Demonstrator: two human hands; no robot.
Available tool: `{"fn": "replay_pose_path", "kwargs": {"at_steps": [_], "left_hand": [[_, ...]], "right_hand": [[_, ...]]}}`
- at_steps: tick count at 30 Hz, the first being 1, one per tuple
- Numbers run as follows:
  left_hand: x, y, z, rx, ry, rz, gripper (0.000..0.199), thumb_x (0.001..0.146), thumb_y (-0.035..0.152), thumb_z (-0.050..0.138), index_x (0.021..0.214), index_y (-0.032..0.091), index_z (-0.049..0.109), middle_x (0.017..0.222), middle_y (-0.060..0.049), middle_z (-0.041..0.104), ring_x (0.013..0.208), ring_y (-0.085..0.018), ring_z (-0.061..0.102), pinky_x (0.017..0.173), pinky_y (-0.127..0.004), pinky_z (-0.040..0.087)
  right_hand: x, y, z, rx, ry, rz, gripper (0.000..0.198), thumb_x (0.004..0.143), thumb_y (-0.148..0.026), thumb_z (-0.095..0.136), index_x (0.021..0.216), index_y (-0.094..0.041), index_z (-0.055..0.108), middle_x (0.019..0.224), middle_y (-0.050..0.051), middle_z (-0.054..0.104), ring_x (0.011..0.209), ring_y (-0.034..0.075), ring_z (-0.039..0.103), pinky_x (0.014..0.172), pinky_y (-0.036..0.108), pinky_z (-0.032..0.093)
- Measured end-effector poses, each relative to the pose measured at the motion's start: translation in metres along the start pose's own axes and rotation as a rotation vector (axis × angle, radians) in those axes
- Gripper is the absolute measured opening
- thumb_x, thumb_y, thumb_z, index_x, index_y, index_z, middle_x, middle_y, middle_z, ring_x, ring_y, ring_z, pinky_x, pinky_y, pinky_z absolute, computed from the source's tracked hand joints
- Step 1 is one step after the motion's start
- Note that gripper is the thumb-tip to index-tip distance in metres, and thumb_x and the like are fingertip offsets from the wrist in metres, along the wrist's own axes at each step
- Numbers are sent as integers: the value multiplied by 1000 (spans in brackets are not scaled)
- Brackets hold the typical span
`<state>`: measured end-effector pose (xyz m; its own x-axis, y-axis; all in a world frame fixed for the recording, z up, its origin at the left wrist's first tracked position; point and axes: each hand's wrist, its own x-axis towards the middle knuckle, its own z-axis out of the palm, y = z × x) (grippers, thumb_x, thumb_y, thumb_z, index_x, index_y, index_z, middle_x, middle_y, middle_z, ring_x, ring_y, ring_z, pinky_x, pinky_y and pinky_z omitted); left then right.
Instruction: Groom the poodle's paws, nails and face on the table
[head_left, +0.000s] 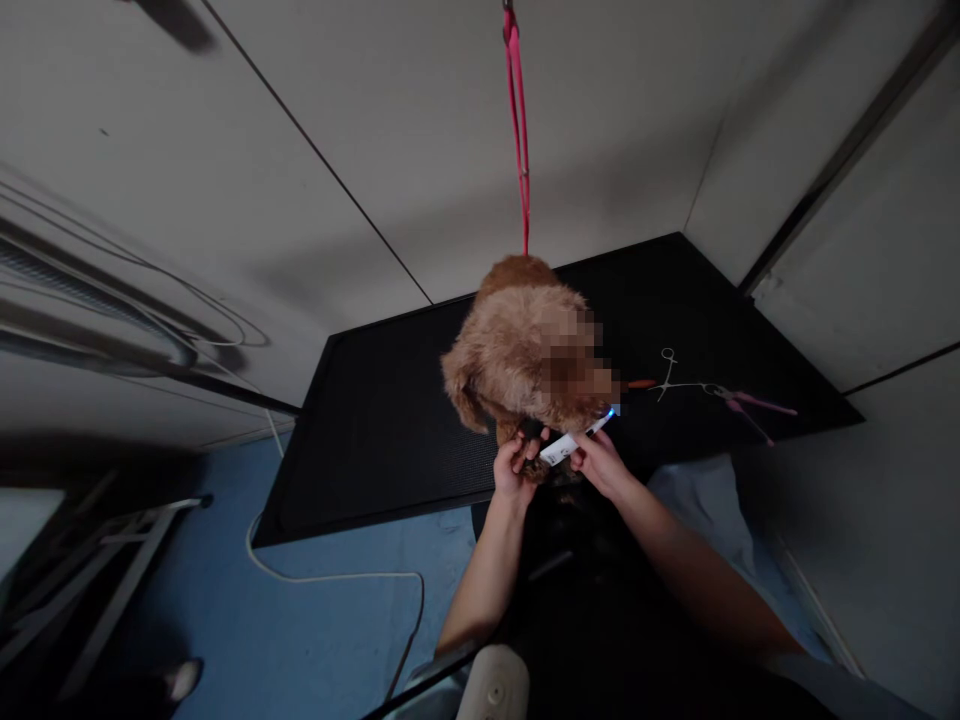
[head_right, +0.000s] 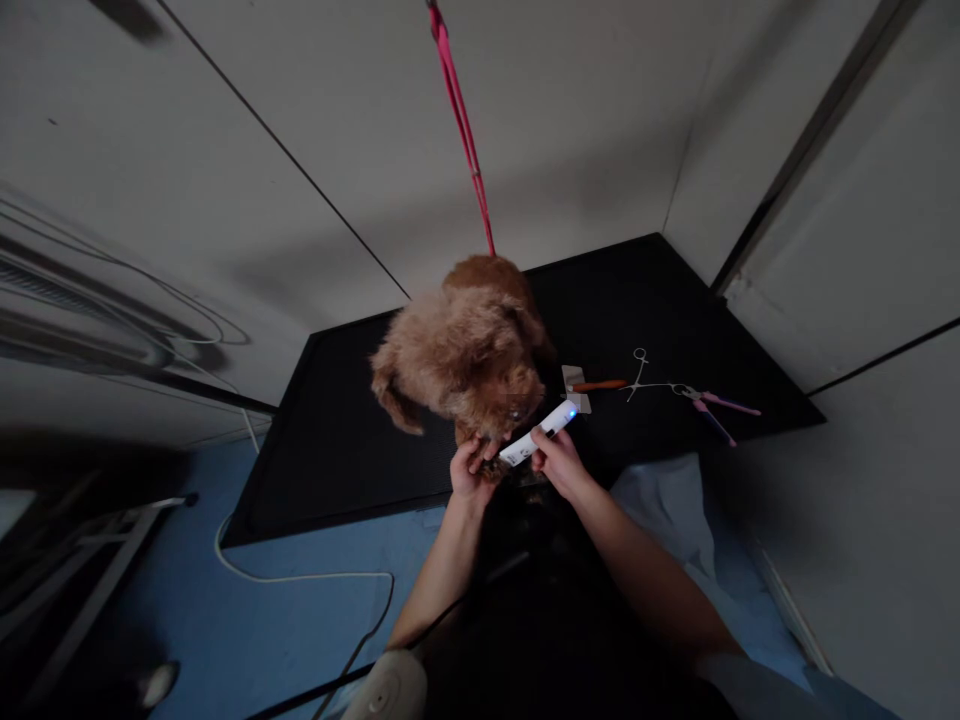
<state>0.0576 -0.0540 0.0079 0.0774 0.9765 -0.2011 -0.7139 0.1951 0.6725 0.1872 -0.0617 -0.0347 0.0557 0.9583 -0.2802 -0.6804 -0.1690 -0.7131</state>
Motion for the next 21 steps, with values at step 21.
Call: {"fn": "replay_pose_path", "kwargs": {"at_steps": [21], "left_hand": [[3,-3,1,52,78,-8,42,54,31,73,47,20,33,40,7,34,57,-13,58,82,-33,50]], "right_hand": [[2,8,2,-187,-85,-175,43,68,-50,73,82,-22,45,53,-11,47,37,5,40,35,18,31]]}}
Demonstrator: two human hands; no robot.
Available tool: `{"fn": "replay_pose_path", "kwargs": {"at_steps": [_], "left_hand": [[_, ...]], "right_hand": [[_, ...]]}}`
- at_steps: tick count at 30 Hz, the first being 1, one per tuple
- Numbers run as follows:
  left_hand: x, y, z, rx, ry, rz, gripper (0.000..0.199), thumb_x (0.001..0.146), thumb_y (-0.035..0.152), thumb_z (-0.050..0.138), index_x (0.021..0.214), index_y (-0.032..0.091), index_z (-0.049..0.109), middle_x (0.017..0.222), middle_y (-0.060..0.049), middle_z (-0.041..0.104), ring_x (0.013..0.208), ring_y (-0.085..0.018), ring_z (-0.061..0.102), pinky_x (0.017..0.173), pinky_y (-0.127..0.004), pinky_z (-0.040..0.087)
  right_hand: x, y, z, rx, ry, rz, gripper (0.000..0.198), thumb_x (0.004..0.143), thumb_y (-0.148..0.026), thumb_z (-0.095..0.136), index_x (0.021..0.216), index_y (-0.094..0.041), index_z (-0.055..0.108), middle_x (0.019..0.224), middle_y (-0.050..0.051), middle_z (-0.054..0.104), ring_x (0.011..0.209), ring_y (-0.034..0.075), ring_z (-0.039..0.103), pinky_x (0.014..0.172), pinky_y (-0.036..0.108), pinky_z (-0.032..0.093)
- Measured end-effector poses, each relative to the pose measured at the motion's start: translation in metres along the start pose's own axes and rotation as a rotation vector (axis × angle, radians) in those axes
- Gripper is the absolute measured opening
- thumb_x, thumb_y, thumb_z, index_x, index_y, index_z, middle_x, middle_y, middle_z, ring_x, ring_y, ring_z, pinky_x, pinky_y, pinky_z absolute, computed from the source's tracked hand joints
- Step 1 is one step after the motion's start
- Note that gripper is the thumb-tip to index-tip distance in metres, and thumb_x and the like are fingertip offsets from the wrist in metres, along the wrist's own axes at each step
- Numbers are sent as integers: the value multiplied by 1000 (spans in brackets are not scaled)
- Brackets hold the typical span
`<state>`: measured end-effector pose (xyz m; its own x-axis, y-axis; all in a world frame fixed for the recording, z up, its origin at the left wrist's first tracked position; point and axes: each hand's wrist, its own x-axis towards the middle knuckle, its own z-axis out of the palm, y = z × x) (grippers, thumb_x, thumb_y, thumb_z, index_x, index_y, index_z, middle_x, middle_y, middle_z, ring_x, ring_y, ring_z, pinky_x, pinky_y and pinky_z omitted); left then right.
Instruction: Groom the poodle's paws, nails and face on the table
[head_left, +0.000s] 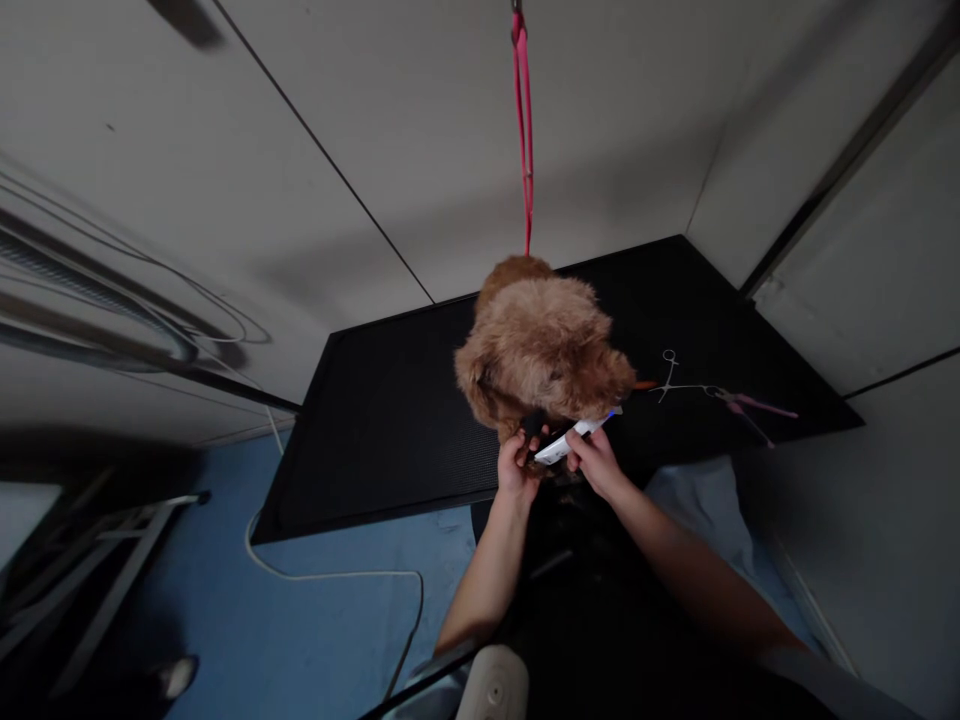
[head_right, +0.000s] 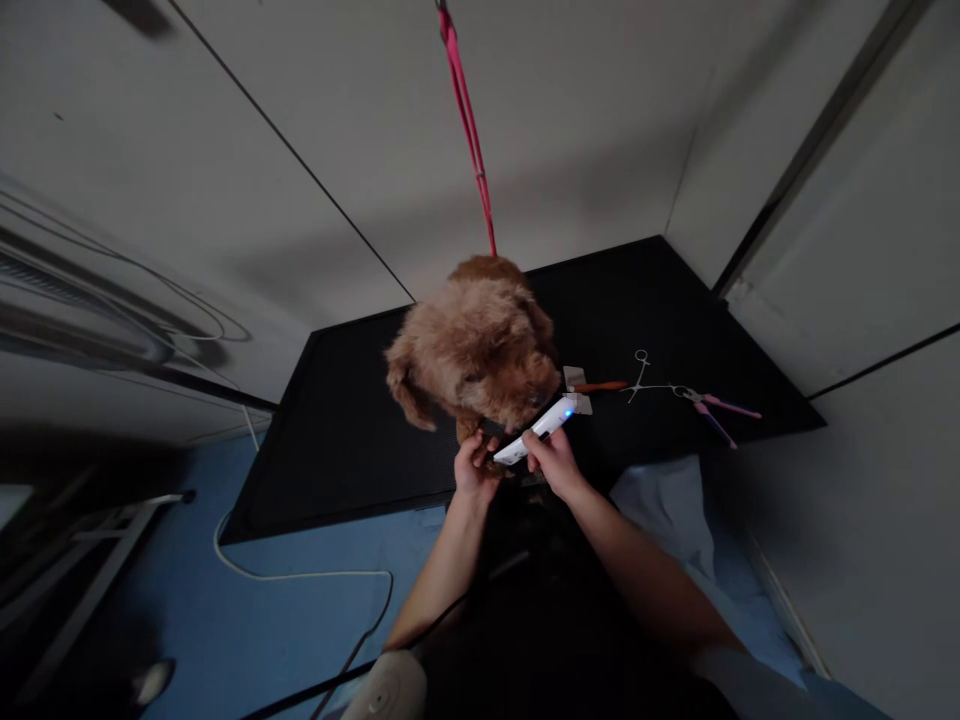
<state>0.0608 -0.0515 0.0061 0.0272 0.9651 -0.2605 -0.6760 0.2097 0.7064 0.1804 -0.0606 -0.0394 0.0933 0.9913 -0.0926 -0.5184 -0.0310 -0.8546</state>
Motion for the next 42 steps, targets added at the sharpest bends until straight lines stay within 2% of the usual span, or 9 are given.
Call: {"fn": "replay_pose_path", "kwargs": {"at_steps": [4,10,18,22,25,28,34,39,42], "left_hand": [[-2,-2,4,5,-1,57,49,56,33,73,45,20,27,34,11,22,42,-5,39,89,-34,50],[-3,-3,8,88,47,121,48,58,37,70,47,21,27,32,12,23,37,-4,30,94,-42,49],[1,-6,6,29,48,101,45,60,34,70,49,20,29,34,12,27,39,-3,33,93,-39,50],[2,-7,7,80,64,142,44,60,35,70,49,20,30,35,12,27,38,-3,34,90,-39,52],[4,-8,7,81,94,181,37,59,32,69,50,20,36,36,12,29,42,-6,43,86,-36,52],[4,-10,6,21,103,175,29,60,27,69,52,19,42,40,10,37,50,-8,52,85,-34,51],[4,-10,5,-51,59,124,32,61,26,69,48,18,41,41,7,42,55,-11,58,83,-32,51],[4,-10,7,-87,126,103,23,56,23,72,58,18,50,40,9,40,58,-12,60,70,-26,50],[4,-9,6,-76,115,76,30,54,27,73,53,18,45,47,5,50,64,-15,63,70,-29,51]], "right_hand": [[-5,2,0,-5,19,-4,43,69,-51,73,77,-22,42,50,-11,43,36,5,38,34,17,28],[-8,1,2,-4,71,-11,44,70,-54,70,81,-23,41,54,-11,44,36,5,38,34,17,29],[-20,4,4,-38,19,11,42,69,-50,73,77,-22,43,47,-11,44,33,6,38,33,18,29],[-15,-1,4,-34,88,-46,42,72,-53,68,81,-23,41,49,-11,43,35,6,38,35,18,30],[-11,-5,7,-50,110,-91,40,75,-52,67,83,-23,41,50,-11,44,37,6,40,36,18,32],[-12,-8,10,-87,64,-88,38,73,-50,69,81,-22,44,46,-11,44,35,6,39,35,18,29],[-21,-21,13,-211,-65,-44,38,70,-52,70,78,-21,49,42,-9,45,34,7,38,34,19,29],[-18,-31,19,-198,61,-137,35,72,-52,67,77,-23,49,43,-8,45,36,9,39,35,21,30],[-20,-30,22,-244,7,-119,34,70,-49,69,78,-21,51,45,-7,46,36,8,38,34,20,30]]}}
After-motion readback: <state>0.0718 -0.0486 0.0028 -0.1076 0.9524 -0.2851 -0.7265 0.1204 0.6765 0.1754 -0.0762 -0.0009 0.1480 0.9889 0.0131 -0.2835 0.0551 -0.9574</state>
